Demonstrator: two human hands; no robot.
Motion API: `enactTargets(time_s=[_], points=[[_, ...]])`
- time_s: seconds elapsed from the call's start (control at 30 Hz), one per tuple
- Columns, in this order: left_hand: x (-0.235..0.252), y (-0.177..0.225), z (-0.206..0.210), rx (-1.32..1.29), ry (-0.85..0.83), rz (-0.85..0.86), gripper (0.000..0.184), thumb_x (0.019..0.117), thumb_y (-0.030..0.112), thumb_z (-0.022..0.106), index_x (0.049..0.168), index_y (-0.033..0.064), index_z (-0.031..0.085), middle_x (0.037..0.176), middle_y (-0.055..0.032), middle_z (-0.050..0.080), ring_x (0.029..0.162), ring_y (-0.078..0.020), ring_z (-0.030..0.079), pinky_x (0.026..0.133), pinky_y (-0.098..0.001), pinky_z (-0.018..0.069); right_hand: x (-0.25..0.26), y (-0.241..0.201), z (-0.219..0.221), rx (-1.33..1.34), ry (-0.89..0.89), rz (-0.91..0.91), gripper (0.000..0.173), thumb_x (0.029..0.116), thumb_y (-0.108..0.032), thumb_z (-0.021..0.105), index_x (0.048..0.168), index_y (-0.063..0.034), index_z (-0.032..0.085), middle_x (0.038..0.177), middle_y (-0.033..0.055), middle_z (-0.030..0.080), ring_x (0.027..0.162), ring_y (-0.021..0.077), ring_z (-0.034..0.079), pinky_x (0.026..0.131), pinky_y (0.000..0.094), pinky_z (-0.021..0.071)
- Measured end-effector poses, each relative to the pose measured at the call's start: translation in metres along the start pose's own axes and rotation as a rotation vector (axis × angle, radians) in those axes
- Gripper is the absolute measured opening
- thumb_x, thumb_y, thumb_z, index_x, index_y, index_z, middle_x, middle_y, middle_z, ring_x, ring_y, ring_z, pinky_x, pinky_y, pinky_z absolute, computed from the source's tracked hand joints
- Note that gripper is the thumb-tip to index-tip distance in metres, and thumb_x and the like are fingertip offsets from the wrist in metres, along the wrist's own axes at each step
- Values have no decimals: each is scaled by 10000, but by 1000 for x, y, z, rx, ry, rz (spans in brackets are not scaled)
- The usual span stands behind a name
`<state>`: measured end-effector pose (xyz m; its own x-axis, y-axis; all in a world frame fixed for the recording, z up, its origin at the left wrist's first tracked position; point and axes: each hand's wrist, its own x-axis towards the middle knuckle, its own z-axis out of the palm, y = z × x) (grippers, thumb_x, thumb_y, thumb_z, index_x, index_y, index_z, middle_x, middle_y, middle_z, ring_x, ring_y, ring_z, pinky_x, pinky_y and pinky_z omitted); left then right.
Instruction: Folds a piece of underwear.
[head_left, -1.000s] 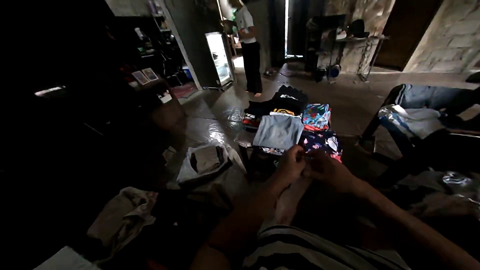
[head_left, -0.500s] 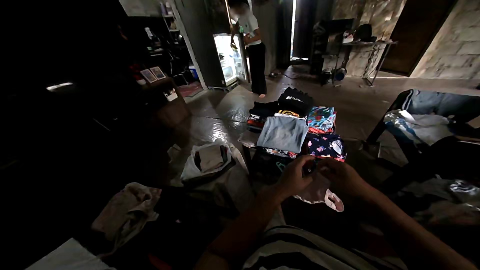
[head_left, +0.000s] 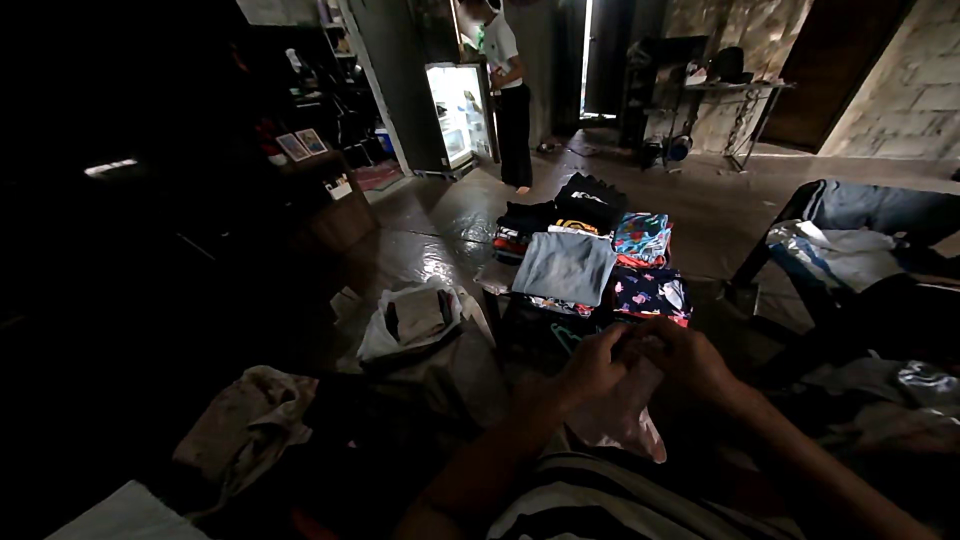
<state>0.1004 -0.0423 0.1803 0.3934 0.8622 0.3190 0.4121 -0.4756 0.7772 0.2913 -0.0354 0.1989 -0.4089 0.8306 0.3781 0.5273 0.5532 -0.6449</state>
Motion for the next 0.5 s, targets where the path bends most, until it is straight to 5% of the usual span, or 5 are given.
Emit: enactTargets(time_s=[0.13,0.37,0.5], points=[[-7,-4,-4,-21,-42,11,414,978,105,637,1354,-51,563,1106,-192,713,990,-224,705,929,-376,557,-3,-9,-14,-35,110,3,209,979,-115,641,1124,29,684,999,156,714,853,197,684,797,387,571],[-29,-32,-18,197,-35,104,386,976,56,607,1345,-59,609,1305,-226,660,1219,-314,645,1088,-437,473,-15,-22,-64,-15,367,20,169,958,-82,678,1103,5,666,966,82,692,778,80,634,725,300,560],[-44,-52,-31,191,85,77,337,1000,110,602,1312,-3,656,1248,-186,692,1136,-266,680,1009,-428,533,-17,-19,-88,-7,450,10,230,976,-112,650,1151,34,621,963,30,655,780,-29,582,717,178,521]])
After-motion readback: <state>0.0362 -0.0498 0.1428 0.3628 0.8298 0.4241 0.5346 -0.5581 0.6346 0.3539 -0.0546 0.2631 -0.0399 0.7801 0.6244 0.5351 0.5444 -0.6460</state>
